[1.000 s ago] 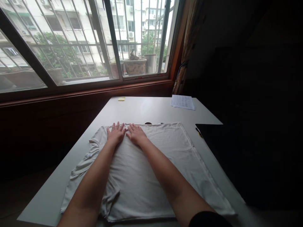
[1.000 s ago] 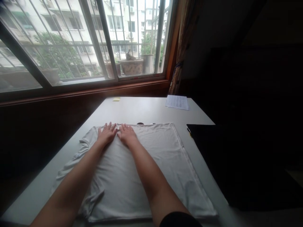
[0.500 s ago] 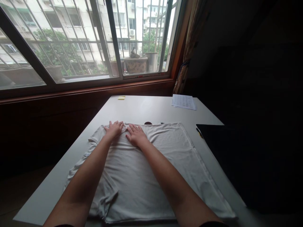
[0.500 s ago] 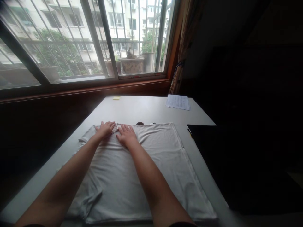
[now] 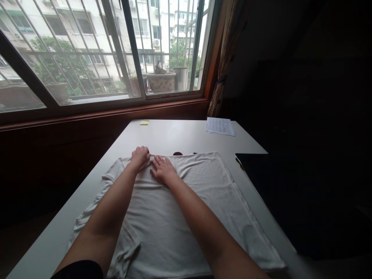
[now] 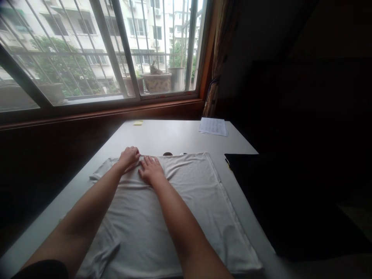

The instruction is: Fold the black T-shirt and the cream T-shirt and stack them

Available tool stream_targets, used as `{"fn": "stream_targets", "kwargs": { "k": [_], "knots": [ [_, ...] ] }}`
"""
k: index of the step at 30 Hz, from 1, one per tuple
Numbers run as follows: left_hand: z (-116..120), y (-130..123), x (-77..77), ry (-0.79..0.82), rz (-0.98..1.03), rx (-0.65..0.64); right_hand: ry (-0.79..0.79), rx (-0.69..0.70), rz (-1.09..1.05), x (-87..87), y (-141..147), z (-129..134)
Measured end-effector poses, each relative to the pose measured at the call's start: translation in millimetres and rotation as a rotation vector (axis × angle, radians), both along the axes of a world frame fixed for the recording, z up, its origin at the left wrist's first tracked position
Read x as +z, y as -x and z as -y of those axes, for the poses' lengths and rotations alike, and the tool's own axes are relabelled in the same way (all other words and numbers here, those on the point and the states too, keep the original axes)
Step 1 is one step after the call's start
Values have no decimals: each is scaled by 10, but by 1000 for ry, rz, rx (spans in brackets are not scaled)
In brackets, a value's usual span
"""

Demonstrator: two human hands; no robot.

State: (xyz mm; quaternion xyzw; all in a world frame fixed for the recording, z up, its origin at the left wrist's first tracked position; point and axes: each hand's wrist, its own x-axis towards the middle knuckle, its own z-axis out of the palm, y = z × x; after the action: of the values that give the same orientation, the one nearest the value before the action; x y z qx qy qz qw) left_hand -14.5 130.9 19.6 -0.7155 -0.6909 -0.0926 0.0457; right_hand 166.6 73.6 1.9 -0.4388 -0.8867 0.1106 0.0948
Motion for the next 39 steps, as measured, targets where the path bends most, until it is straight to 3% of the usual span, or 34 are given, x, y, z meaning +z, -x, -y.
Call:
{"fn": "stream_targets", "kwargs": {
  "k": [7, 11, 14, 23, 28, 32, 39],
  "knots": [
    [68, -32, -184, -107, 13, 30, -2, -5, -2, -17, -15, 57],
    [40, 30, -218, -117, 38, -24, 27, -58, 13, 8, -208, 15],
    [6, 127, -227, -118, 56, -31, 35, -156, 41, 11, -577, -82],
    [-47, 255, -308, -79, 98, 22, 18, -462, 105, -96, -2077, -295],
    [-101, 256, -339, 11, 122, 51, 19, -589, 136, -150, -2651, -308],
    [-149, 275, -355, 62, 122, 46, 18, -626, 160, -197, -2828, -319],
    [-113, 249, -300, 15, 113, 12, 22, -637, 186, -241, -2843, -344]
  ]
}}
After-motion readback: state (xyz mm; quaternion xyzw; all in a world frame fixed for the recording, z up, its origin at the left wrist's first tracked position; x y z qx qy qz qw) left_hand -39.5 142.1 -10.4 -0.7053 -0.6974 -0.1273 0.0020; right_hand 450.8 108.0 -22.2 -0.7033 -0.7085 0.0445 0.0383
